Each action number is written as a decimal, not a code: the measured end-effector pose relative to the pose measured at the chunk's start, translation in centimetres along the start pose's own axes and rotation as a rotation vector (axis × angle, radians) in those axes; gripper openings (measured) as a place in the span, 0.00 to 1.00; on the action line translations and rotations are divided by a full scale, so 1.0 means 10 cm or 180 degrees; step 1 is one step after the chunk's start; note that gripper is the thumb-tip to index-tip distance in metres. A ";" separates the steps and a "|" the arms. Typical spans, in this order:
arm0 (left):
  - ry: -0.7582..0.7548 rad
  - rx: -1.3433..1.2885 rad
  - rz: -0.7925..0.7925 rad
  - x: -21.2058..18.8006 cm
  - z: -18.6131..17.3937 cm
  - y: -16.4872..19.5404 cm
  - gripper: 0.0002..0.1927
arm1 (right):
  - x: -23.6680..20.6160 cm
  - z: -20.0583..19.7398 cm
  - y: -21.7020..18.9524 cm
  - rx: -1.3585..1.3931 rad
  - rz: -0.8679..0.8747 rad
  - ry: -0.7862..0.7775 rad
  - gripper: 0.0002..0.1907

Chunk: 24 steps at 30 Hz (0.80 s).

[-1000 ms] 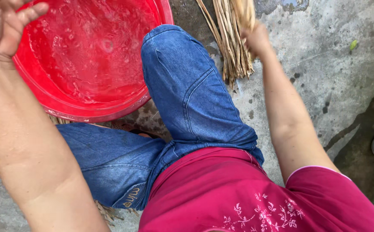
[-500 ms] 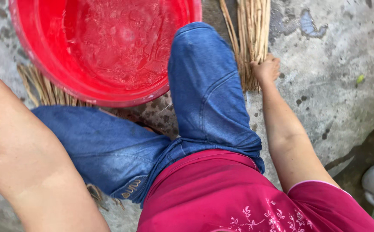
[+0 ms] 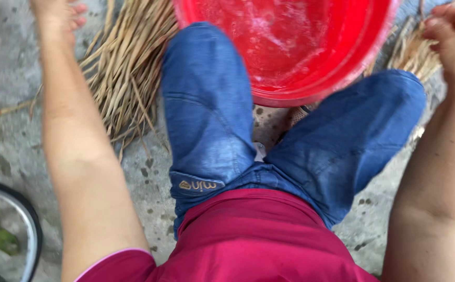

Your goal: The person sits on a concrete floor in front of a red basin of water and soaks bundles of dried leaf strips, dipping them into the water, moving them around, and setting wetted strips aside while taking new dry strips from piles on the ground.

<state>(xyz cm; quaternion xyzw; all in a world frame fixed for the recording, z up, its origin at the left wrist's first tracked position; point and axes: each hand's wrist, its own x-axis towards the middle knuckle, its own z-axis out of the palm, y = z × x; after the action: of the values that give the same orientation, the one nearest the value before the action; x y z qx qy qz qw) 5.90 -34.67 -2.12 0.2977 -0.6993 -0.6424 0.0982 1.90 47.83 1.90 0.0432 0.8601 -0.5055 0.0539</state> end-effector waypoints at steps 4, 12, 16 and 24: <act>0.0577 0.1024 0.0143 -0.16 -0.17 -0.69 0.19 | 0.41 0.42 -0.82 -0.0348 -0.0769 -0.0732 0.04; 0.0473 0.2744 -0.0159 -0.36 -0.13 -1.19 0.44 | 0.17 1.54 -2.00 -0.1093 -0.1460 -0.1496 0.16; 0.0193 0.3092 -0.0248 -0.30 0.02 -1.17 0.52 | 0.08 1.68 -2.20 -0.2095 -0.1158 -0.1573 0.16; -0.0396 0.3257 -0.0347 0.02 0.23 -1.19 0.64 | 0.14 1.59 -2.18 -0.2275 -0.0506 -0.1564 0.19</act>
<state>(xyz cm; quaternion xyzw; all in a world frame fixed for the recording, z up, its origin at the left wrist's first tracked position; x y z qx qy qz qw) 7.98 -32.84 -13.97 0.3049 -0.9120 -0.2389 -0.1353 -1.50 23.40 12.89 -0.1660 0.9432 -0.1741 0.2293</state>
